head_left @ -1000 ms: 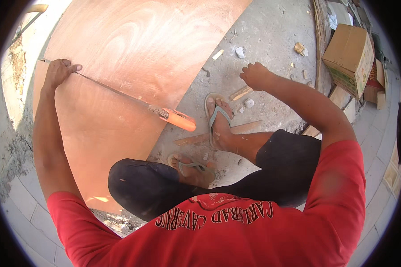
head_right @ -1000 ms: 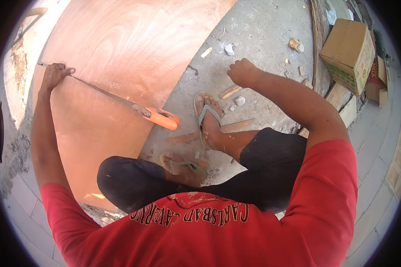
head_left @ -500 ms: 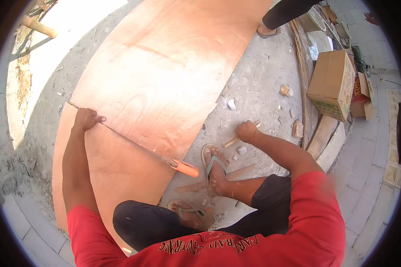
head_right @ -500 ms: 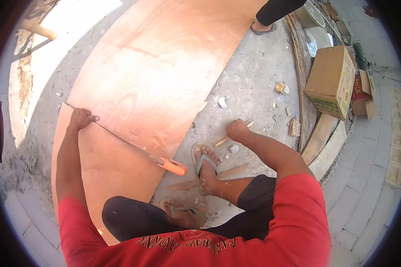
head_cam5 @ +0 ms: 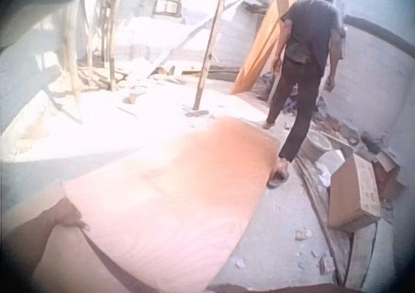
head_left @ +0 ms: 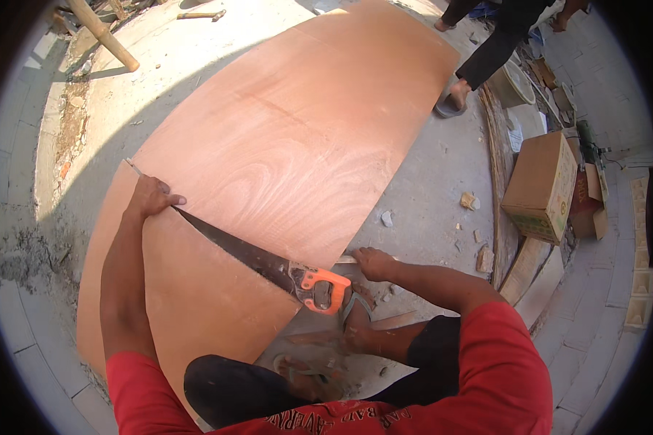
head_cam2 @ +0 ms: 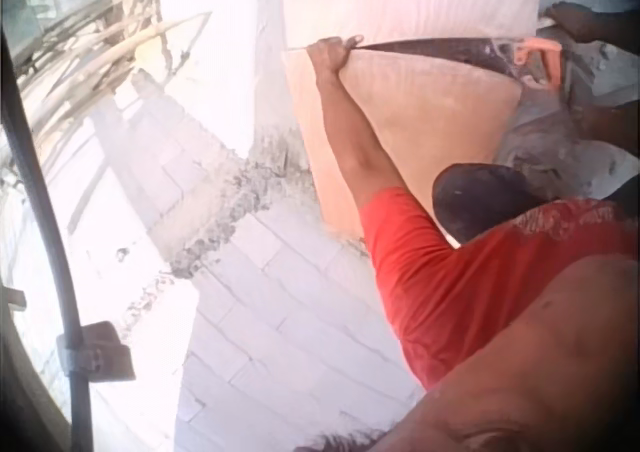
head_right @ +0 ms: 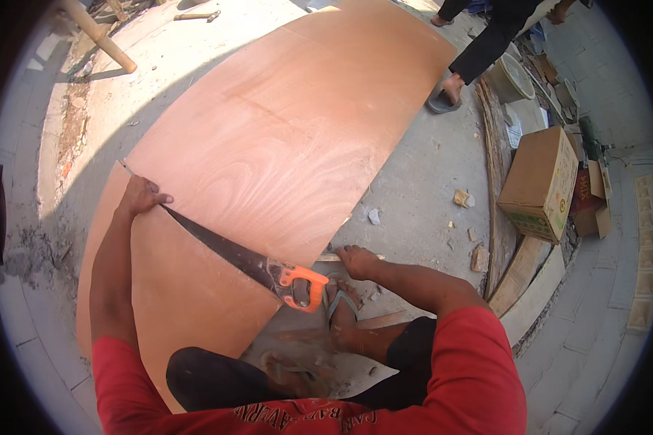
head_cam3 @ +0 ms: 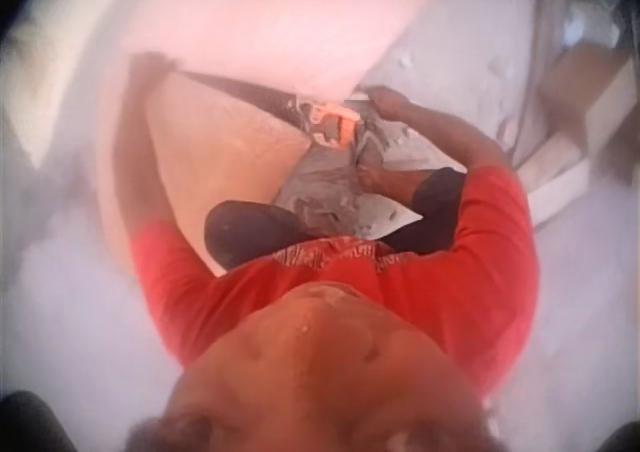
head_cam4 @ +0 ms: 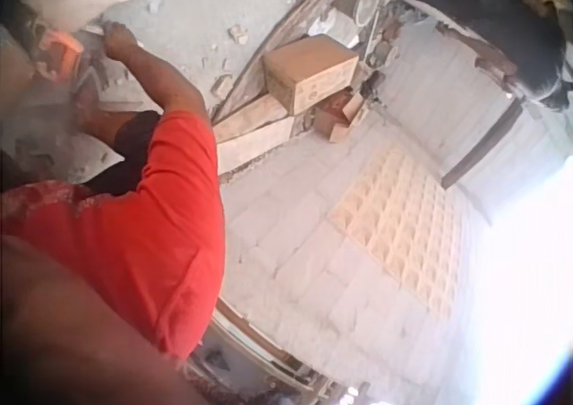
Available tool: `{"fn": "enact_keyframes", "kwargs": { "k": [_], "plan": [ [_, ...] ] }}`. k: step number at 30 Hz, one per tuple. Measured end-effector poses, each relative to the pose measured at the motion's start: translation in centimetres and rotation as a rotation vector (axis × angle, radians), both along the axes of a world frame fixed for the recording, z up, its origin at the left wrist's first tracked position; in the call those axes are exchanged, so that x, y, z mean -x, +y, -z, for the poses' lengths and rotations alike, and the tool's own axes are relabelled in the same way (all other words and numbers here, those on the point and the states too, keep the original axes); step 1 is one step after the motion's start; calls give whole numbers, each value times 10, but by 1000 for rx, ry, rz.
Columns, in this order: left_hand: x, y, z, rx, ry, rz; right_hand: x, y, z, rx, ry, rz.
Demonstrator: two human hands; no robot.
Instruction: The person measures a sheet of plywood with a tape measure, marks it with a pencil using a straight edge, and then saws the plywood along the marked line with a handsaw.
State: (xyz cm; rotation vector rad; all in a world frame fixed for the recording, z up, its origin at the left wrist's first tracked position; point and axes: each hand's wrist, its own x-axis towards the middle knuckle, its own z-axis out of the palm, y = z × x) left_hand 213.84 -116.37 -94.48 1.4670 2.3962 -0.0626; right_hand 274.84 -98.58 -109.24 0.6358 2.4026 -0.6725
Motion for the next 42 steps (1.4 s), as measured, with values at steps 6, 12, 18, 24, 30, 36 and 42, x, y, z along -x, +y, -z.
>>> {"fn": "enact_keyframes", "kwargs": {
  "k": [6,12,18,24,30,36,42],
  "plan": [
    [-14,-11,-43,145,25,84,101,-66,-43,294,699,117],
    [1,3,-24,189,-30,58,129,-90,-36,-86,601,232],
    [1,-42,47,148,-55,104,107,-73,-19,-296,210,0],
    [2,-71,108,120,-5,154,36,-120,-25,593,274,305],
    [-12,-64,142,127,7,195,62,-173,-47,562,427,396],
    [-8,-85,136,192,31,241,81,-227,-113,379,601,434],
    [9,-79,95,73,116,154,122,-249,-163,258,642,427]
  ]
}}
